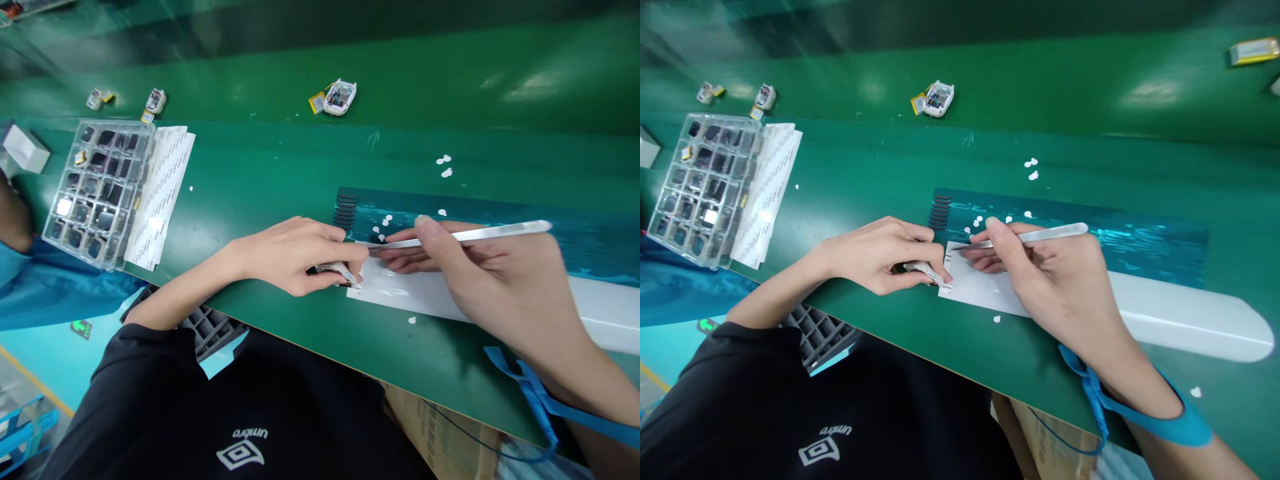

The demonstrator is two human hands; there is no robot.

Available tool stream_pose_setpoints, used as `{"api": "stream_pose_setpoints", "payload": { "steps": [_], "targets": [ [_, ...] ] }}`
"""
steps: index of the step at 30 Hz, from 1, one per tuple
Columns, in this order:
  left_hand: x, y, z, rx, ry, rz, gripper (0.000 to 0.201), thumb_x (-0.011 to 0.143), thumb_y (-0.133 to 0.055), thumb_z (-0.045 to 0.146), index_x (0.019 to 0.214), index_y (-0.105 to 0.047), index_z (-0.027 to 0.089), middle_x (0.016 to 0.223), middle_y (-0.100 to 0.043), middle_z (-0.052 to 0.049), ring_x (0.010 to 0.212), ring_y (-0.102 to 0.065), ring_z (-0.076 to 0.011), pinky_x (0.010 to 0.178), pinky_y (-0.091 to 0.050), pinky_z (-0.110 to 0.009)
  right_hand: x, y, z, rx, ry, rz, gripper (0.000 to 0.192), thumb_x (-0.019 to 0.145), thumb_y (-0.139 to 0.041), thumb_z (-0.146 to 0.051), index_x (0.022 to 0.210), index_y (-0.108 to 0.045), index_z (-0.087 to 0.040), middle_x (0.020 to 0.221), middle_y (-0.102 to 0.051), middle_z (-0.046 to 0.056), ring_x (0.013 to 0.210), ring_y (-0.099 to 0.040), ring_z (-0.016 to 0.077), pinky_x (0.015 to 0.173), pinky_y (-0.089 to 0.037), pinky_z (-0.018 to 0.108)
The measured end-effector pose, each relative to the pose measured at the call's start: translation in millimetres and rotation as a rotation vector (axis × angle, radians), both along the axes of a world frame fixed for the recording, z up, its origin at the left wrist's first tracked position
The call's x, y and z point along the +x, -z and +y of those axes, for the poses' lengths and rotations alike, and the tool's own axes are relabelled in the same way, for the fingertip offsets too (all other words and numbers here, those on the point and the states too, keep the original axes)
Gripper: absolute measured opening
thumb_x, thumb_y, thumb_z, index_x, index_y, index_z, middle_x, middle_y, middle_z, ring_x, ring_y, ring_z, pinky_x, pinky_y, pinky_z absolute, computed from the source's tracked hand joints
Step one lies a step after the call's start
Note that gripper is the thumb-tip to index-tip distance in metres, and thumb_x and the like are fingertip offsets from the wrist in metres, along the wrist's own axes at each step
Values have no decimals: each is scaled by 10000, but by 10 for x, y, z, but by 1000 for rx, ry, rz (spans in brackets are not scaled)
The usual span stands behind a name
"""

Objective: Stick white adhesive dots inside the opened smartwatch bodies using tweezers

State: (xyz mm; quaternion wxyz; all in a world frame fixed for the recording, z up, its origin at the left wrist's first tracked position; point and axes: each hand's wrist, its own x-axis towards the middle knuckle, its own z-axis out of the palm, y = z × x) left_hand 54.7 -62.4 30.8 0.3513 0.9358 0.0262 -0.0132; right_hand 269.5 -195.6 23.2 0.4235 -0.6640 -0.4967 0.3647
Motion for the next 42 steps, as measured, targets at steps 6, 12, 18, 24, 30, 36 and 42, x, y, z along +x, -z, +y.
{"api": "stream_pose_setpoints", "payload": {
  "steps": [6, 12, 18, 24, 30, 36, 42],
  "targets": [
    [-3, 44, 44, -146, -66, -83, 167, 1013, -556, 223, 1046, -716, 189, 920, -781, -34, 752, -670, -122, 677, -449, -247, 18, -2, 37, -9, -30, 35, 356, 970, -664, -507, 739, -807, -278, 724, -793, 18, 638, -780, 188, 627, -688, 267],
    [-17, 38, 49, -100, -105, -120, 175, 1013, -558, 232, 1031, -722, 175, 931, -798, -30, 651, -618, -98, 635, -444, -240, 3, 62, 35, -6, 42, 59, 378, 988, -654, -535, 791, -808, -251, 750, -802, 34, 653, -787, 198, 620, -690, 278],
    [-21, 64, 40, 23, -125, -142, 189, 1026, -550, 247, 1078, -719, 179, 970, -810, -36, 746, -693, -124, 659, -475, -257, -10, 59, 20, -13, 62, 53, 355, 996, -658, -509, 805, -812, -252, 762, -805, 33, 677, -792, 199, 652, -700, 296],
    [-9, 69, 24, 131, -114, -129, 210, 1041, -514, 284, 1064, -707, 203, 872, -787, -15, 673, -674, -132, 613, -452, -282, 2, 51, 28, -34, 28, 80, 374, 967, -684, -555, 752, -819, -281, 821, -818, 40, 749, -804, 210, 722, -716, 337],
    [-32, 38, 31, 93, -105, -91, 224, 1039, -497, 275, 1092, -701, 198, 926, -804, -31, 715, -695, -138, 641, -474, -278, 44, 58, 63, -109, 53, 192, 496, 898, -698, -721, 748, -833, -268, 852, -821, 93, 791, -812, 253, 761, -719, 390],
    [14, 13, -74, -357, -328, -134, 114, 1003, -645, 274, 1015, -708, 179, 754, -769, 1, 626, -718, -109, 593, -505, -238, -10, -70, 9, 85, 238, 311, 359, 838, -816, -660, 803, -816, -303, 838, -809, 56, 704, -778, 228, 697, -697, 420],
    [81, -3, -223, -1035, -459, -146, 258, 922, -734, 167, 1171, -667, 150, 963, -810, -64, 832, -823, -167, 736, -676, -255, -139, -89, -123, 269, 264, 64, 167, 963, -745, -383, 834, -814, -302, 794, -801, 17, 670, -777, 234, 626, -678, 406]
  ]
}}
